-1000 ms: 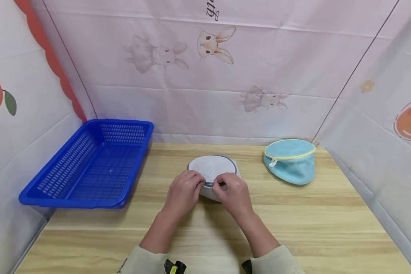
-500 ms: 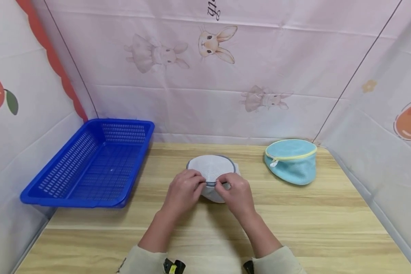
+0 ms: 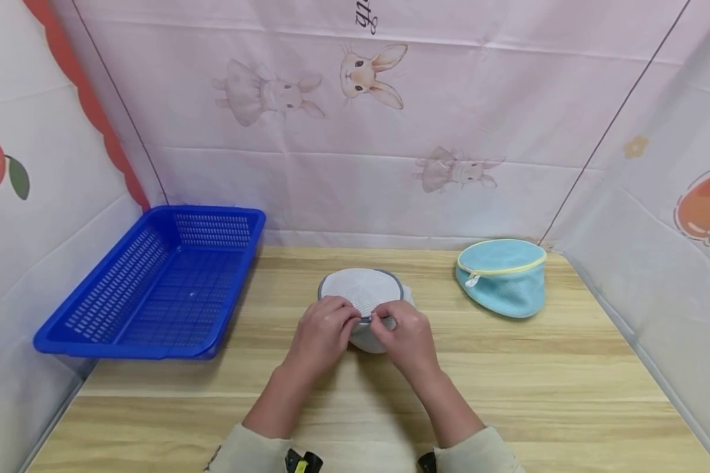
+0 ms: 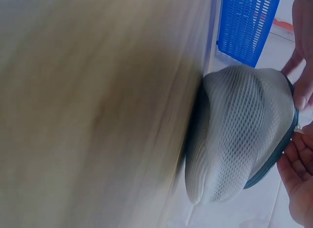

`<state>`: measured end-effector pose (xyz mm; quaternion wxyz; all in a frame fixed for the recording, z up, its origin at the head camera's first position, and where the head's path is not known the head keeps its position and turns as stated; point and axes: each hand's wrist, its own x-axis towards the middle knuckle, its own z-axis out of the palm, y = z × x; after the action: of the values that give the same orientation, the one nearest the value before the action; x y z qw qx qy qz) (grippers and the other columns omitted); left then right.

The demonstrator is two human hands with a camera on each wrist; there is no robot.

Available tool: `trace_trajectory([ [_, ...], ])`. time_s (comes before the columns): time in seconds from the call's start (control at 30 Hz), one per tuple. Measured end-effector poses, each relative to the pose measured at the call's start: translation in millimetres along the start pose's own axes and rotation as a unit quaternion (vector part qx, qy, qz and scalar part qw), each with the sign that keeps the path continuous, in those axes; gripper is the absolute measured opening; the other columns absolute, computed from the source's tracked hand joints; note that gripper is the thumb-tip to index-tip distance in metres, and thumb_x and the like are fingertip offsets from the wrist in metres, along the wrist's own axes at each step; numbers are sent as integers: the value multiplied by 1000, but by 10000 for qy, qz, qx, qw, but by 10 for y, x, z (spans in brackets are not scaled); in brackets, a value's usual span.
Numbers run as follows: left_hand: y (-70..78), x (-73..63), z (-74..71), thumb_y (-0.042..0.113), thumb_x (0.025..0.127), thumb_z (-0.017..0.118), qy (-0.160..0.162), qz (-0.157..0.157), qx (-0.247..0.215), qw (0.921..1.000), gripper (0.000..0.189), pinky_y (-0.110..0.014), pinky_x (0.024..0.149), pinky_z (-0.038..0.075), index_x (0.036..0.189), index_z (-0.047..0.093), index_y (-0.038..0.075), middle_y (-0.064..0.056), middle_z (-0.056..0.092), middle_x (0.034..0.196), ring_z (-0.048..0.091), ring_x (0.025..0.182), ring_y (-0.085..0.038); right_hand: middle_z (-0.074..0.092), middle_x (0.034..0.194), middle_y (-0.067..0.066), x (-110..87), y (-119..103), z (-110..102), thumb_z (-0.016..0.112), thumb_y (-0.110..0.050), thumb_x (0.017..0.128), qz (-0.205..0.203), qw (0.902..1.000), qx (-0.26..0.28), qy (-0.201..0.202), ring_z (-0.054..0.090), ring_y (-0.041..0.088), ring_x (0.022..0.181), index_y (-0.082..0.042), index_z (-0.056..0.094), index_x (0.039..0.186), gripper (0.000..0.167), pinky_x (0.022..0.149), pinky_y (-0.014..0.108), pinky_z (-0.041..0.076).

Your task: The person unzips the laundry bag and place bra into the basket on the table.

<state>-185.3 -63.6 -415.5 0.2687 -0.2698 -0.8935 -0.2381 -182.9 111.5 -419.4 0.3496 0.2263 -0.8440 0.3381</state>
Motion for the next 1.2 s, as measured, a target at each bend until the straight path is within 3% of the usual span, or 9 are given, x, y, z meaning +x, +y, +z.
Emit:
trace_trajectory([
  [0.4, -196, -58, -104, 9, 83, 78, 236, -308, 34, 9992, 5, -35, 81, 53, 86, 76, 12, 3, 69, 91, 63, 85, -17, 71, 77, 3, 11, 61, -39, 75, 1, 71, 296, 9994, -96, 161, 70, 17, 75, -7, 71, 76, 11, 68, 32, 59],
  [0.67, -129, -23, -74, 10, 81, 80, 266, -9, 23, 9996, 6, -33, 80, 53, 86, 77, 12, 2, 68, 88, 62, 84, -17, 71, 77, 2, 11, 4, -22, 74, 0, 74, 274, 9996, -39, 56, 68, 15, 76, -8, 72, 79, 9, 69, 29, 59],
  [0.87, -24, 14, -20, 11, 82, 79, 248, 270, -66, 9993, 6, -33, 82, 53, 87, 77, 12, 3, 69, 89, 63, 88, -17, 70, 76, 0, 6, -49, 20, 75, 0, 74, -54, 10000, 11, 70, 67, 13, 75, -7, 72, 78, 9, 67, 26, 57],
  [1.0, 12, 28, -7, 10, 83, 78, 203, 247, -79, 9995, 5, -34, 84, 53, 87, 77, 12, 3, 70, 90, 63, 90, -17, 70, 75, 0, 12, -56, 23, 76, 1, 73, -195, 9997, 41, 119, 67, 15, 74, -6, 72, 77, 9, 67, 27, 57],
  [1.2, -23, 27, -32, 11, 83, 78, 118, 17, 34, 9999, 5, -35, 85, 53, 87, 76, 13, 4, 69, 89, 63, 90, -17, 71, 75, 2, 42, -6, -12, 76, 1, 72, -7, 9999, -116, 112, 69, 17, 74, -6, 72, 78, 10, 68, 30, 59],
])
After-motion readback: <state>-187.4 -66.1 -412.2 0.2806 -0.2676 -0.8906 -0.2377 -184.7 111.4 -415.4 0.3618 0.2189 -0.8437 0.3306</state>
